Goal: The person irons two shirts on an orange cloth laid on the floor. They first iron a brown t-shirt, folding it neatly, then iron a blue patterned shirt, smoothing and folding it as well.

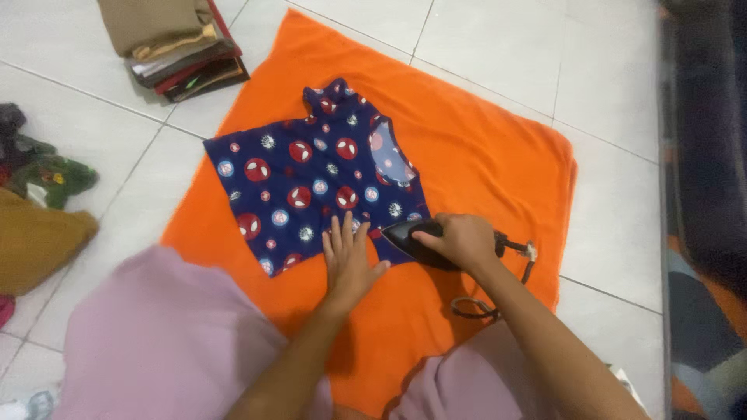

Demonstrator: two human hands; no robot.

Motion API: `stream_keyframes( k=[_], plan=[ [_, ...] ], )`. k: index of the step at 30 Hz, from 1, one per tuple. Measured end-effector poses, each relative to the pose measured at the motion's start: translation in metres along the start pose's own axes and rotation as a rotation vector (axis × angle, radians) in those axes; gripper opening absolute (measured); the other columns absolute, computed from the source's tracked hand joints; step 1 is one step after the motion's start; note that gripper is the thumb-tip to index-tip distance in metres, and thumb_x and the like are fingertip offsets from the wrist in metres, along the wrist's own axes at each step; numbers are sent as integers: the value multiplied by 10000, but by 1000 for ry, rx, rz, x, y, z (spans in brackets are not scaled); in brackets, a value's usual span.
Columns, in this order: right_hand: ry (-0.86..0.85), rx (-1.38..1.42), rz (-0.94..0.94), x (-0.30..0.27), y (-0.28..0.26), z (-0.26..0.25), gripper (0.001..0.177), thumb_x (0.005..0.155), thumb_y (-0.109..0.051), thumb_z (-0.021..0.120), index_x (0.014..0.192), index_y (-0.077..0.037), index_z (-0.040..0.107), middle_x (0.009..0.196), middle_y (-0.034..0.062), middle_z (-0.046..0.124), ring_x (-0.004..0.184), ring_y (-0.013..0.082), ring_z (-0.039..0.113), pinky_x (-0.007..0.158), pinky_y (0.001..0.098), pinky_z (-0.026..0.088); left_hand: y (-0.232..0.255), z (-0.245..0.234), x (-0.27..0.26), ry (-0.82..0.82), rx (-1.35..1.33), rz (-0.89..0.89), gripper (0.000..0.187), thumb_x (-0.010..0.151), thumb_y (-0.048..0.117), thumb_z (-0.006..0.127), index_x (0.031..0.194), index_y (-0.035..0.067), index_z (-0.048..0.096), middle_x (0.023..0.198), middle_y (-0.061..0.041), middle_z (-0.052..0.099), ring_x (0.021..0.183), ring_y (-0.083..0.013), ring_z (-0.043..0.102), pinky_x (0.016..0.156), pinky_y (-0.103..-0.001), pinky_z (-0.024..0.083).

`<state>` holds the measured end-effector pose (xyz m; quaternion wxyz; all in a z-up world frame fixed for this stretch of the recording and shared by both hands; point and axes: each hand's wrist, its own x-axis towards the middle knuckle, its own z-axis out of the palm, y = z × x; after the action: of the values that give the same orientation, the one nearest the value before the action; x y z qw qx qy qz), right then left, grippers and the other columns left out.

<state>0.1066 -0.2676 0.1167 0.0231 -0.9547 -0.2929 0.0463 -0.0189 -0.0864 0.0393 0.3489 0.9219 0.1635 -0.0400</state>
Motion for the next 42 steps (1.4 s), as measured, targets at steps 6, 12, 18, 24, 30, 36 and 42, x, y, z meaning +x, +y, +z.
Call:
stream_keyframes(
  k=[6,12,18,24,30,36,42],
  plan=[
    [-40,-71,89,2,8,1,607,784,-712,671,847,-118,775,714,135,734,670,320,717,626,459,544,-3,4,-1,13,19,25,935,738,419,859,1484,77,409,1645,-214,160,1536,-429,65,1217,-610,44],
    [-65,-148,235,2,52,-8,661,807,-754,636,894,-117,794,799,161,747,768,347,729,675,484,552,-7,4,1,5,-5,34,949,731,406,872,1489,80,402,1657,-212,131,1539,-432,47,1216,-616,28],
    [-8,-172,325,1,80,-47,619,847,-723,589,997,-163,807,824,170,756,792,366,731,692,505,562,-14,11,0,32,-17,78,975,733,408,878,1498,59,386,1662,-225,117,1543,-437,31,1215,-615,28],
    [53,-49,-113,17,14,-33,465,874,-576,559,979,-204,817,779,143,749,675,365,714,627,491,547,-12,11,0,23,-2,65,1030,717,422,881,1515,44,350,1661,-213,121,1543,-426,40,1221,-607,37],
    [109,4,-426,23,-18,7,410,847,-493,646,765,-110,766,661,139,701,598,342,675,566,469,526,-14,9,-3,45,-38,93,1025,717,413,891,1506,33,360,1659,-238,135,1541,-451,48,1212,-622,43],
    [121,19,-402,31,-3,16,429,827,-511,653,734,-109,770,635,135,694,561,340,665,542,461,518,-9,6,-2,17,-59,80,1028,717,388,889,1511,31,343,1660,-233,118,1542,-441,31,1211,-629,22],
    [122,-34,-371,33,13,13,416,829,-525,661,804,-133,800,662,121,714,586,320,684,561,446,528,-5,0,-3,-6,-67,62,1016,737,370,879,1527,42,332,1669,-220,99,1548,-432,9,1214,-626,12]
  ],
)
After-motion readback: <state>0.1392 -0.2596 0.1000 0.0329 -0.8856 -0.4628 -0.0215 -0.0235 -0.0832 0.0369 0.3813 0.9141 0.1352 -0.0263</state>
